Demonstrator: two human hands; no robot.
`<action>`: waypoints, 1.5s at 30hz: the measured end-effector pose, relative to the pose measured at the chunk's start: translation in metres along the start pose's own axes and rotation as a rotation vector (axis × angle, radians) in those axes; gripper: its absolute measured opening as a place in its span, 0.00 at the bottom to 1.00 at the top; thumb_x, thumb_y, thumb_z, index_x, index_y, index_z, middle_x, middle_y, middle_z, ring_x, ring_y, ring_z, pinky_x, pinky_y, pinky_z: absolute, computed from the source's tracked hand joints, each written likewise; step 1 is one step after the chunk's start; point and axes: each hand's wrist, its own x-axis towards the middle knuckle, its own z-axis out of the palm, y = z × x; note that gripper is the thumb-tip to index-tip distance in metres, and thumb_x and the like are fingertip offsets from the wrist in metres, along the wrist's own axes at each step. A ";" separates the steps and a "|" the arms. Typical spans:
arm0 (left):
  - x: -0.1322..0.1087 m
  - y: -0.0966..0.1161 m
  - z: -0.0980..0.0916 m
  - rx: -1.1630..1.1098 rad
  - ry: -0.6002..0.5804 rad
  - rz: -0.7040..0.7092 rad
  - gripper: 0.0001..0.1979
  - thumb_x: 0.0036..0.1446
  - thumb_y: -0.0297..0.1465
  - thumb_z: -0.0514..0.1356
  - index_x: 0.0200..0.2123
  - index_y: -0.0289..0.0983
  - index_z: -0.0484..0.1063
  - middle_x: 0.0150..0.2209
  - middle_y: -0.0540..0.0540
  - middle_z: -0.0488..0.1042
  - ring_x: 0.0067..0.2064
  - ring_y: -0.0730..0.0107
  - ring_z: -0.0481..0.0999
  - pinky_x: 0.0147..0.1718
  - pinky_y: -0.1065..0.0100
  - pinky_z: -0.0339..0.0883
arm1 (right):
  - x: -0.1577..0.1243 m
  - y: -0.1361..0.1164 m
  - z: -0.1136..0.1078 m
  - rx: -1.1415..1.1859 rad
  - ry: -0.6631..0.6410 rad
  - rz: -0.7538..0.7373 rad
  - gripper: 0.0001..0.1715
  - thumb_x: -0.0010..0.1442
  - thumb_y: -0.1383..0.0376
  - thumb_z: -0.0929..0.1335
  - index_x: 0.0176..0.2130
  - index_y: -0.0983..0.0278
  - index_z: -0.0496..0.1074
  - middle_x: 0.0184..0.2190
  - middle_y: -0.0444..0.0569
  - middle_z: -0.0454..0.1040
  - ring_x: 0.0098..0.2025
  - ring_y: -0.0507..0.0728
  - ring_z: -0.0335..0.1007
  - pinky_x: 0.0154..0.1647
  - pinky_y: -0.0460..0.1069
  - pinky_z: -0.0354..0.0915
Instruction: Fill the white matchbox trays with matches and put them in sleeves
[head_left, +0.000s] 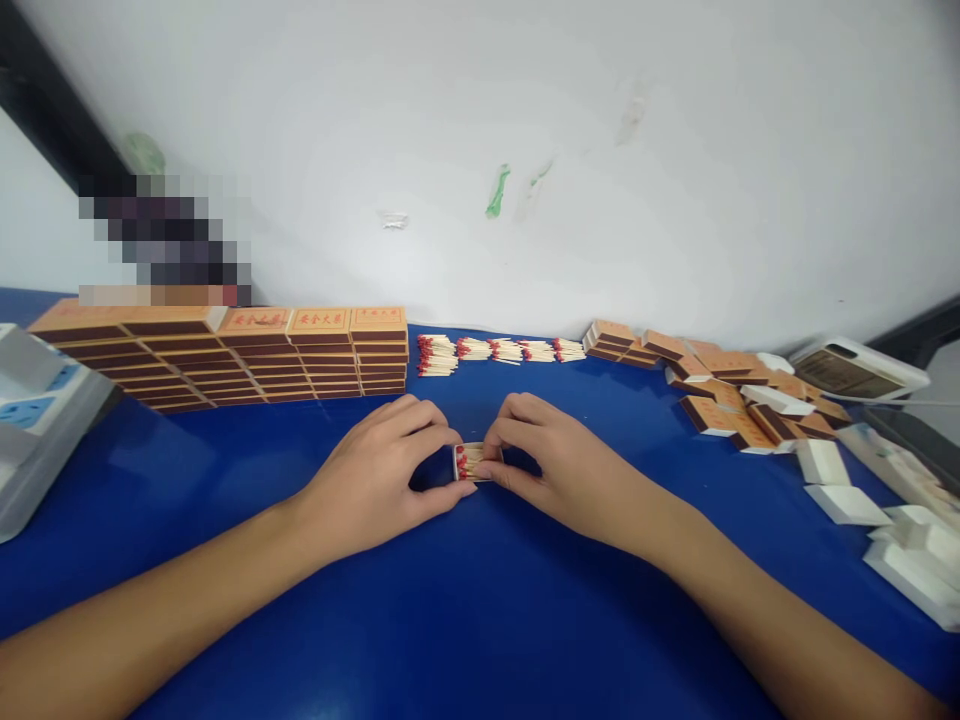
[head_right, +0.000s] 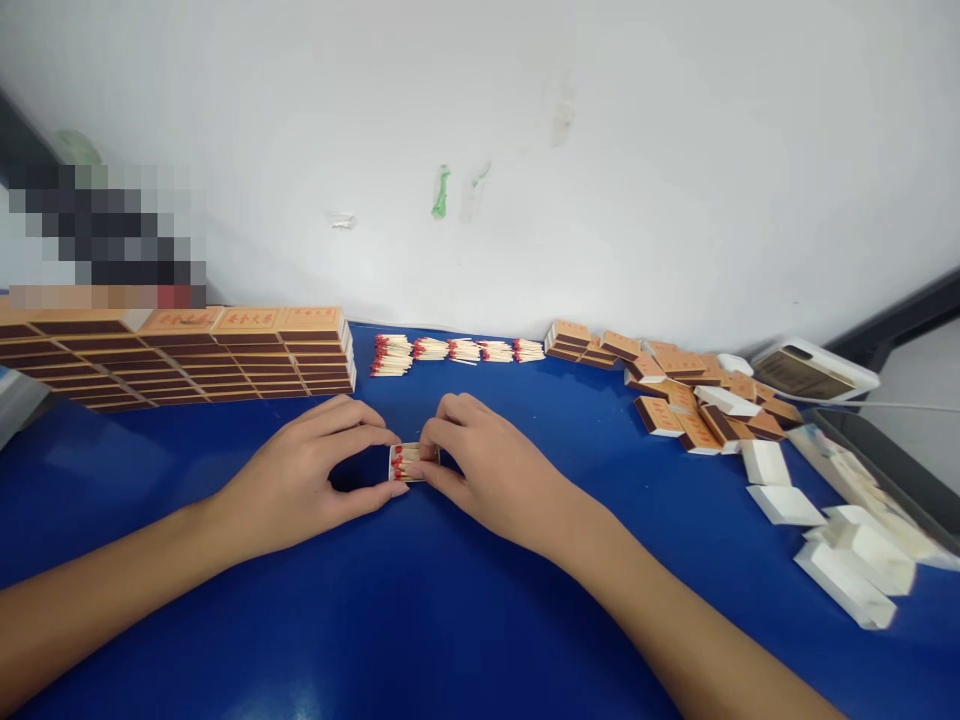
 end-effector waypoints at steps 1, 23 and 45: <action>0.000 0.000 0.000 -0.001 -0.004 -0.002 0.12 0.65 0.39 0.69 0.48 0.38 0.79 0.45 0.43 0.78 0.45 0.59 0.76 0.47 0.56 0.74 | 0.000 0.000 0.000 -0.006 0.000 0.000 0.08 0.73 0.61 0.71 0.40 0.60 0.75 0.41 0.50 0.73 0.45 0.59 0.71 0.46 0.55 0.68; 0.001 -0.001 0.001 -0.016 0.020 -0.015 0.13 0.65 0.39 0.69 0.47 0.37 0.79 0.45 0.44 0.79 0.46 0.59 0.77 0.47 0.56 0.74 | 0.028 0.086 -0.004 -0.152 0.334 0.112 0.10 0.70 0.64 0.69 0.50 0.62 0.78 0.41 0.53 0.74 0.46 0.63 0.71 0.52 0.59 0.68; 0.000 -0.004 0.002 0.007 0.041 -0.041 0.14 0.64 0.39 0.69 0.48 0.37 0.80 0.44 0.44 0.78 0.46 0.59 0.77 0.47 0.56 0.74 | 0.020 0.070 -0.006 -0.041 0.200 0.089 0.09 0.75 0.63 0.66 0.40 0.62 0.72 0.40 0.52 0.72 0.44 0.61 0.67 0.48 0.56 0.64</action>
